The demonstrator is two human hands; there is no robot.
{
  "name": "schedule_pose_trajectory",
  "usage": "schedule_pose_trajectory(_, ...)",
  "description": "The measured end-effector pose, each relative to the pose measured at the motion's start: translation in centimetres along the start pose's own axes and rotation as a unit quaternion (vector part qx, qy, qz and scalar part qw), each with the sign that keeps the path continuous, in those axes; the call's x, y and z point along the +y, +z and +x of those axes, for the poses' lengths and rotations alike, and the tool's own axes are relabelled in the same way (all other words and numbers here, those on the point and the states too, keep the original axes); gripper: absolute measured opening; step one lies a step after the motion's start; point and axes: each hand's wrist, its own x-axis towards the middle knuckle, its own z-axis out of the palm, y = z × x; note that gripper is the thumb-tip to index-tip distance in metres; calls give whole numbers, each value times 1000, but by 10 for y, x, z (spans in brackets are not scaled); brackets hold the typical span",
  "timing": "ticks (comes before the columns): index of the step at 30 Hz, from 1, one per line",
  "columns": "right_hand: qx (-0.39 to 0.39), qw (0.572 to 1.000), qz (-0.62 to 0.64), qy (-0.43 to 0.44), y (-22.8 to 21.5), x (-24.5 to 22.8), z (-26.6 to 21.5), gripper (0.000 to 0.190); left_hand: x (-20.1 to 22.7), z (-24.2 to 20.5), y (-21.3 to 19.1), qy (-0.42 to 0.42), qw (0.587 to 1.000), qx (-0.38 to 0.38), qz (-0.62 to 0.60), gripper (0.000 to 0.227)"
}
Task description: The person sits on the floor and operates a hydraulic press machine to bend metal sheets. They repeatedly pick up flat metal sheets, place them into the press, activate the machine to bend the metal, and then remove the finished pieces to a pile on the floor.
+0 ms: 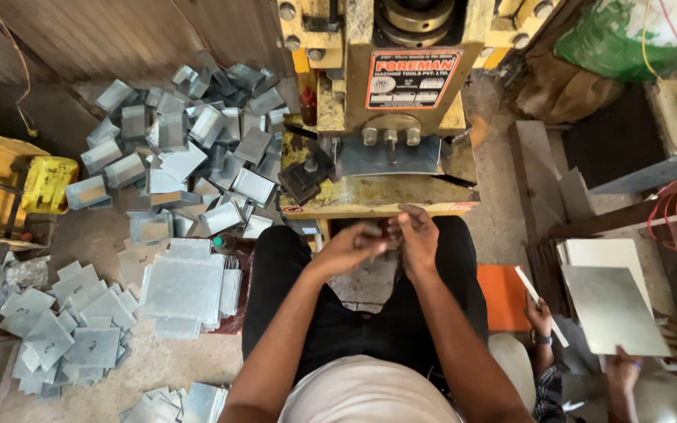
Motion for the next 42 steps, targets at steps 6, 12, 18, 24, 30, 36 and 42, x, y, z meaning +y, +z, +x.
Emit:
schedule_pose_trajectory(6, 6, 998, 40, 57, -5, -7, -14, 43, 24, 86, 25, -77, 884, 64, -456, 37)
schedule_pose_trajectory(12, 4, 977, 165, 131, -21, -42, -9, 66, 19, 47, 29, -6, 880, -81, -468, 37)
schedule_pose_trajectory(18, -61, 948, 259, 174, -5, -117, -9, 86, 21, 14, -10, -75, 891, 123, -431, 39)
schedule_pose_trajectory(24, -7, 994, 108, -13, 20, -96, 0, 70, 46, -14, -27, 60, 852, 96, -511, 86)
schedule_pose_trajectory(30, -86, 993, 74, -28, 42, -78, -11, 89, 22, 12, -4, 112, 947, 284, -100, 74)
schedule_pose_trajectory(36, -55, 998, 20, -27, 35, -73, 26, 78, -5, 50, -21, 153, 934, 288, -149, 63)
schedule_pose_trajectory(42, -10, 998, -54, -39, 14, -56, 42, 74, -5, 48, -27, 147, 936, 293, -125, 67)
